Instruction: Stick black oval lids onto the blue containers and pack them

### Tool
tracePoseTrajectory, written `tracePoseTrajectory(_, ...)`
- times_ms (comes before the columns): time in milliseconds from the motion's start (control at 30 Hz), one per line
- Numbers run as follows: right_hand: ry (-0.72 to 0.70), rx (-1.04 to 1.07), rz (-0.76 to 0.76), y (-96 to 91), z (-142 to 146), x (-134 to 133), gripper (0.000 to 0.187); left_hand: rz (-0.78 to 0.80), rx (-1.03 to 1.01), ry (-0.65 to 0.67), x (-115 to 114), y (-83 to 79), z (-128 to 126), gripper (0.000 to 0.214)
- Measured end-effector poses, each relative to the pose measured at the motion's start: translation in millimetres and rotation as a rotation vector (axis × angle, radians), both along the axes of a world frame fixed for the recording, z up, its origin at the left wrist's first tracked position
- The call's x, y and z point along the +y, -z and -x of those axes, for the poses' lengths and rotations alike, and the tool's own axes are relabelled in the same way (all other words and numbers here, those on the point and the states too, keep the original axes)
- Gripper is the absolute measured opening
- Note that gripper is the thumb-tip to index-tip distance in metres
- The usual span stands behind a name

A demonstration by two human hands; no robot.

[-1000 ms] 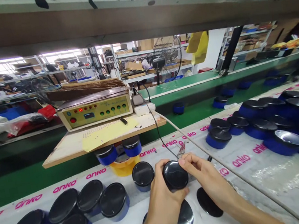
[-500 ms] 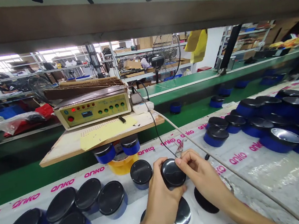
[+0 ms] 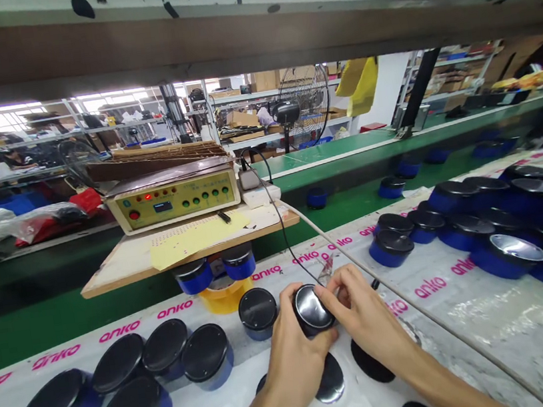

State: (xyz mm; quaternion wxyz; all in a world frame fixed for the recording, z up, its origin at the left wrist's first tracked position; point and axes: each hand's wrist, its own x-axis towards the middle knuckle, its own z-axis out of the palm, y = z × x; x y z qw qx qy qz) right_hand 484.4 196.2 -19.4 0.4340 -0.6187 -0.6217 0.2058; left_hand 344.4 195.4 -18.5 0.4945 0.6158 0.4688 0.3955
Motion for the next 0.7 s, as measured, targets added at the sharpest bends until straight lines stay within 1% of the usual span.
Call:
tracePoseTrajectory(67, 0.032, 0.027, 0.02, 4.1, -3, 5, 0.027, -0.06, 0.066, -0.006, -1, 5.3, -1, 0.059)
tracePoseTrajectory(100, 0.033, 0.035, 0.017, 5.5, -4, 7, 0.028, -0.13, 0.093, 0.0, -2, 5.0, -2, 0.065)
tracePoseTrajectory(133, 0.031, 0.031, -0.001, 6.0, -5, 8, 0.027, -0.224, 0.113, 0.011, -4, 1.2, -1, 0.068)
tracePoseTrajectory(167, 0.029, 0.023, -0.034, 5.0, -5, 8, 0.026, -0.338, 0.124, 0.022, -6, -6.8, 1, 0.067)
tracePoseTrajectory(200, 0.03, 0.021, -0.079, 2.3, -4, 7, 0.026, -0.448, 0.139, 0.031, -9, -18.9, 4, 0.062)
tracePoseTrajectory(267, 0.0, 0.033, -0.166, -8.5, 0, -1, 0.024, -0.581, 0.236, 0.031, -15, -50.8, 20, 0.045)
tracePoseTrajectory(300, -0.069, 0.028, -0.184, -16.1, 3, -8, 0.021, -0.576, 0.334, 0.028, -20, -66.8, 31, 0.037)
tracePoseTrajectory(333, -0.188, 0.001, -0.164, -24.4, 7, -16, 0.016, -0.537, 0.469, 0.033, -25, -79.9, 45, 0.032)
tracePoseTrajectory(367, -0.342, -0.051, -0.114, -32.6, 11, -24, 0.012, -0.482, 0.604, 0.04, -31, -88.2, 59, 0.025)
tracePoseTrajectory(400, -0.514, -0.125, -0.047, -40.0, 17, -32, 0.011, -0.426, 0.731, 0.093, -37, -90.7, 73, 0.02)
tracePoseTrajectory(433, -0.672, -0.207, 0.019, -46.1, 23, -38, 0.014, -0.37, 0.84, 0.163, -43, -87.4, 86, 0.016)
tracePoseTrajectory(467, -0.799, -0.284, 0.071, -50.5, 30, -42, 0.021, -0.305, 0.917, 0.242, -49, -79.1, 97, 0.015)
tracePoseTrajectory(500, -0.888, -0.353, 0.097, -53.1, 38, -44, 0.027, -0.266, 0.955, 0.262, -53, -67.3, 105, 0.019)
tracePoseTrajectory(533, -0.947, -0.422, 0.096, -54.1, 46, -42, 0.032, -0.238, 0.981, 0.273, -56, -53.9, 110, 0.024)
tracePoseTrajectory(600, -1.028, -0.553, 0.047, -52.6, 62, -34, 0.037, -0.213, 0.999, 0.241, -60, -29.2, 116, 0.028)
tracePoseTrajectory(633, -1.06, -0.613, 0.017, -51.0, 69, -28, 0.039, -0.211, 1.0, 0.221, -62, -20.5, 117, 0.028)
tracePoseTrajectory(700, -1.104, -0.686, -0.048, -48.4, 79, -17, 0.043, -0.171, 1.003, 0.186, -64, -12.4, 117, 0.027)
